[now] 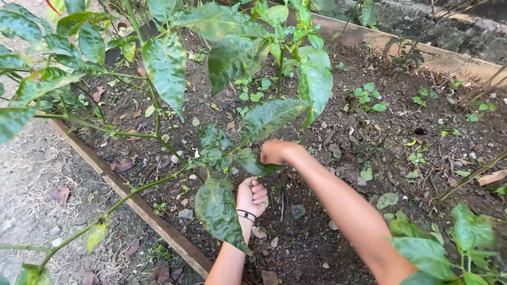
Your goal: Manually weeding and tending to a garden bed by pulling small weeds and clearing debris.
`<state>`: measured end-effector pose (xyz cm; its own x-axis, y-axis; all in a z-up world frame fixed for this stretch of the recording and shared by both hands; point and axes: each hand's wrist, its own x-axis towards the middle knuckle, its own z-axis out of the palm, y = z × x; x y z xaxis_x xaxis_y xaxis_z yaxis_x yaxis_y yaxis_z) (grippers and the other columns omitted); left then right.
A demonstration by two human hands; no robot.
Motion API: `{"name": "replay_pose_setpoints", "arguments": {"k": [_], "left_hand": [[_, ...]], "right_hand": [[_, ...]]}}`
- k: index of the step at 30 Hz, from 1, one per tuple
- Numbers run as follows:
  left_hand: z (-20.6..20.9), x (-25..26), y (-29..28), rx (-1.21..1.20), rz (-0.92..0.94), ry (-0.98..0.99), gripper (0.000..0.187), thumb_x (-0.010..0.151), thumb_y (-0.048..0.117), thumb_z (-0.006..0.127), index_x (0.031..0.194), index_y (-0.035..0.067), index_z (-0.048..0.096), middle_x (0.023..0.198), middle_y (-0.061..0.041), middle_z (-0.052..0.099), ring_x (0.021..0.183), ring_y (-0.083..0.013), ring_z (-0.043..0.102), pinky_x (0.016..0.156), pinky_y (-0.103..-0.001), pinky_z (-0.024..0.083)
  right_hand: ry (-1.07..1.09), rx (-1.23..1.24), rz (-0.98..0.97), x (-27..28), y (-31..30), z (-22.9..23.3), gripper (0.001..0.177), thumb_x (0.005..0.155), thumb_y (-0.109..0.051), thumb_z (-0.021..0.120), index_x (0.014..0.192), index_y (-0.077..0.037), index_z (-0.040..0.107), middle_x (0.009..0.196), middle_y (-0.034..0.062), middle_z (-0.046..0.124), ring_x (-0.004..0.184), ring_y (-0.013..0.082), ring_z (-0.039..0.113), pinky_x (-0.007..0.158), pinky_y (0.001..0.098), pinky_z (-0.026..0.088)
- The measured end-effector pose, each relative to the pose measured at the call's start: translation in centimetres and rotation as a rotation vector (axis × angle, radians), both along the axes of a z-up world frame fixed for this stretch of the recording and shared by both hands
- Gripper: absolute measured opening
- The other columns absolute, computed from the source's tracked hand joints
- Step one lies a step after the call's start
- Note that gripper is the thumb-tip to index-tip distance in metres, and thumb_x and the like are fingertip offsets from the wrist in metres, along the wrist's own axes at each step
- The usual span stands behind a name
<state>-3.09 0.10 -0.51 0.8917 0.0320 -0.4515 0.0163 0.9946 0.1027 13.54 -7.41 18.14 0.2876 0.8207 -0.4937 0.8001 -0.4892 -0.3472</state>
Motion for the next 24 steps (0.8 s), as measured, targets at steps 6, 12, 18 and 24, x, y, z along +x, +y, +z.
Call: {"name": "replay_pose_setpoints", "arguments": {"k": [6,12,18,24], "left_hand": [[0.5,-2.1,0.8,0.023,0.147,0.131,0.027,0.098,0.029,0.054,0.075,0.016,0.048,0.056,0.004,0.038,0.041,-0.0105,0.032,0.036,-0.025,0.025],[-3.4,-2.9,2.1,-0.009,0.233,0.134,0.022,0.097,0.029,0.055,0.084,0.012,0.06,0.064,0.001,0.054,0.049,-0.0116,0.046,0.042,-0.025,0.038],[6.7,-5.4,-0.1,-0.103,0.471,0.115,0.026,0.103,0.019,0.055,0.108,-0.006,0.063,0.1,-0.015,0.068,0.091,-0.0274,0.067,0.081,-0.037,0.061],[3.8,-5.0,1.0,-0.125,0.504,0.09,0.03,0.1,0.013,0.054,0.115,-0.011,0.062,0.108,-0.02,0.069,0.099,-0.0333,0.067,0.091,-0.044,0.059]], "right_hand": [[-0.277,0.611,-0.063,4.9,7.7,-21.8,0.037,0.075,-0.008,0.066,0.111,-0.005,0.071,0.104,0.025,0.073,0.102,0.0422,0.071,0.085,0.0461,0.058],[0.213,0.904,-0.637,-1.8,8.0,-15.2,0.039,0.076,-0.012,0.065,0.116,-0.009,0.066,0.099,0.0176,0.074,0.093,0.0367,0.071,0.079,0.0465,0.052],[0.378,0.938,-0.508,-0.3,11.1,-17.3,0.024,0.085,-0.015,0.06,0.107,-0.011,0.068,0.096,0.0132,0.073,0.091,0.0324,0.071,0.079,0.0423,0.052],[0.558,0.951,-0.375,1.2,12.0,-18.9,0.018,0.095,-0.019,0.053,0.096,-0.013,0.07,0.093,0.0079,0.072,0.087,0.0274,0.07,0.079,0.0373,0.053]]}}
